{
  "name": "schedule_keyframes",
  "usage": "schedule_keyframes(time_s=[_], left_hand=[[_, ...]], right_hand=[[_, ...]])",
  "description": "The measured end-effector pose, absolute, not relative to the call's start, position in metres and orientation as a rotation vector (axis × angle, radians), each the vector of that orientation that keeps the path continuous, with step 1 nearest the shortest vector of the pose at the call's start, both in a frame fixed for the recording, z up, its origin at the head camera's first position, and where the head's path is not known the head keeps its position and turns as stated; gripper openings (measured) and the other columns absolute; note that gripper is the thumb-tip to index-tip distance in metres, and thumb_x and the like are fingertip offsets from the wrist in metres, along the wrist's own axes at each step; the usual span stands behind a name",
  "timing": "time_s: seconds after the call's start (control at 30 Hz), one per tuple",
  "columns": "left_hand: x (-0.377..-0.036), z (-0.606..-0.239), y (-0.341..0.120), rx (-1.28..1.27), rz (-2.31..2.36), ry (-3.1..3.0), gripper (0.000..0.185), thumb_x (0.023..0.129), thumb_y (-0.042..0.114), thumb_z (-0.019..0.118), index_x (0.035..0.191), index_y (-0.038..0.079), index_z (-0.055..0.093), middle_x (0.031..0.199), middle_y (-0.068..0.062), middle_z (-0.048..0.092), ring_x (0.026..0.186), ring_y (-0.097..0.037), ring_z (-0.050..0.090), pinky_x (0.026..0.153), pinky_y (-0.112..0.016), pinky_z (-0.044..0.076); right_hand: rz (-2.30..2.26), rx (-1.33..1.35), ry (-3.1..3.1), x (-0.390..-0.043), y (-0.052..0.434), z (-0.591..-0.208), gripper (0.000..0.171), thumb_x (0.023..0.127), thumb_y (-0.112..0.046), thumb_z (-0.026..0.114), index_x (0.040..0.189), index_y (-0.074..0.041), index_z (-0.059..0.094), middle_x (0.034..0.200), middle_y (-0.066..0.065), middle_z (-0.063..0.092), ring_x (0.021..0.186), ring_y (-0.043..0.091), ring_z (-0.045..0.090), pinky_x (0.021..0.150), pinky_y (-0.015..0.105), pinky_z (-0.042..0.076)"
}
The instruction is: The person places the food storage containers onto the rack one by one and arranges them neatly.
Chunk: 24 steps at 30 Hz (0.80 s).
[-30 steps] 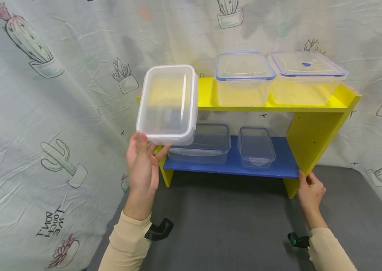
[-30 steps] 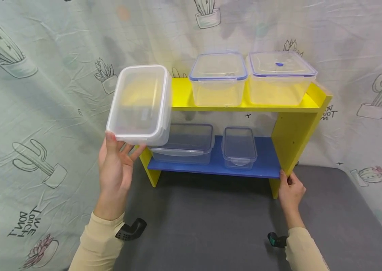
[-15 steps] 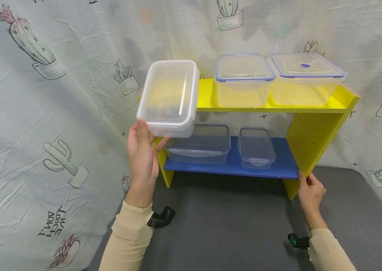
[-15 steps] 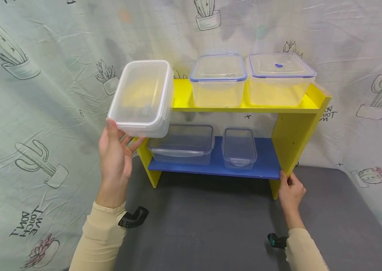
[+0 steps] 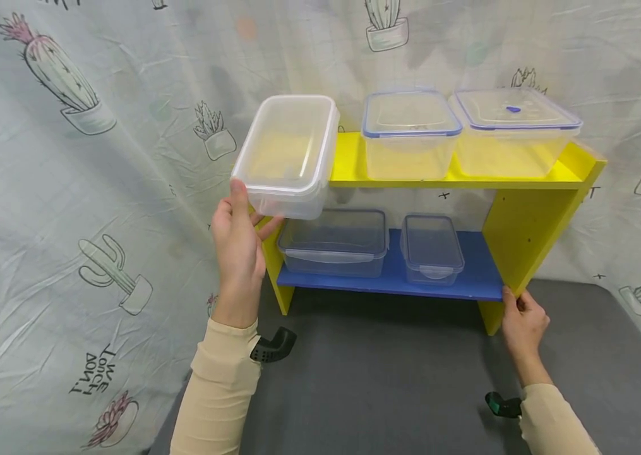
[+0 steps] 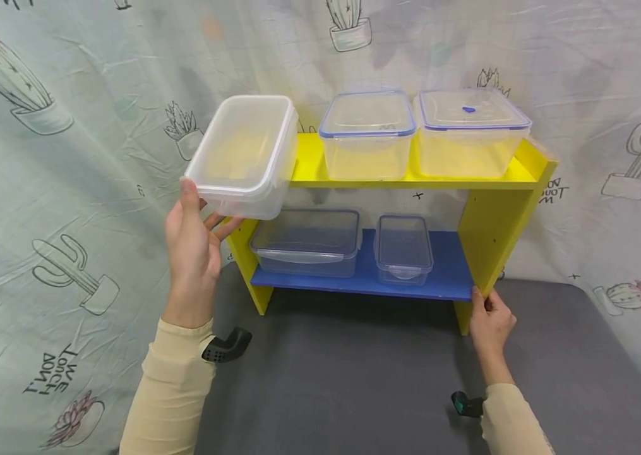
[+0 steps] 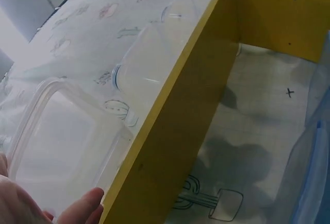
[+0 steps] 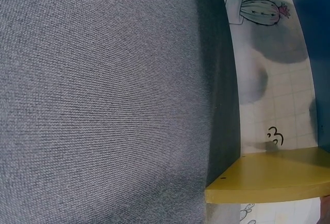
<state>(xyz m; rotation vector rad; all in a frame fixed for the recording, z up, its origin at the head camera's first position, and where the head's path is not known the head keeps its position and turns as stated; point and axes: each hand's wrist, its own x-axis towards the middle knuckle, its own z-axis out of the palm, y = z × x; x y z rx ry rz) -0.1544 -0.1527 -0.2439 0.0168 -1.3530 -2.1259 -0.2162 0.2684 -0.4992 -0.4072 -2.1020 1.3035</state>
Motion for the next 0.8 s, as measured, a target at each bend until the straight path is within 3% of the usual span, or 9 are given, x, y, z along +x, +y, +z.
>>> schedule_keyframes(time_s=[0.4,0.6,0.8], left_hand=[[-0.162,-0.227,-0.153,0.09,-2.14,-1.345,0.036,0.095,0.042,0.058,0.108,0.01,0.047,0.116,-0.008,0.057,0.085,-0.031,0.072,0.061,-0.038,0.058],[-0.169,-0.218,-0.158,0.153,-2.004,-1.523,0.04,0.094,0.05,0.056,0.104,0.013,0.048,0.108,-0.006,0.056,0.074,-0.026,0.072,0.059,-0.032,0.057],[-0.173,-0.214,-0.162,0.219,-1.808,-1.688,0.042,0.095,0.056,0.05,0.102,0.014,0.051,0.099,-0.005,0.056,0.067,-0.02,0.066,0.063,-0.031,0.058]], right_hand=[[1.301,-0.412,-2.106,-0.216,0.269,-0.499,0.032,0.094,-0.039,0.062,0.091,-0.008,0.068,0.057,-0.03,0.044,0.059,-0.001,0.041,0.053,0.015,0.03],[1.298,-0.414,-2.081,-0.217,0.269,-0.498,0.031,0.094,-0.039,0.062,0.092,-0.008,0.068,0.059,-0.034,0.044,0.059,-0.003,0.041,0.053,0.012,0.031],[1.298,-0.405,-2.099,-0.215,0.268,-0.499,0.032,0.095,-0.039,0.061,0.09,-0.008,0.067,0.057,-0.028,0.042,0.059,-0.001,0.04,0.053,0.014,0.031]])
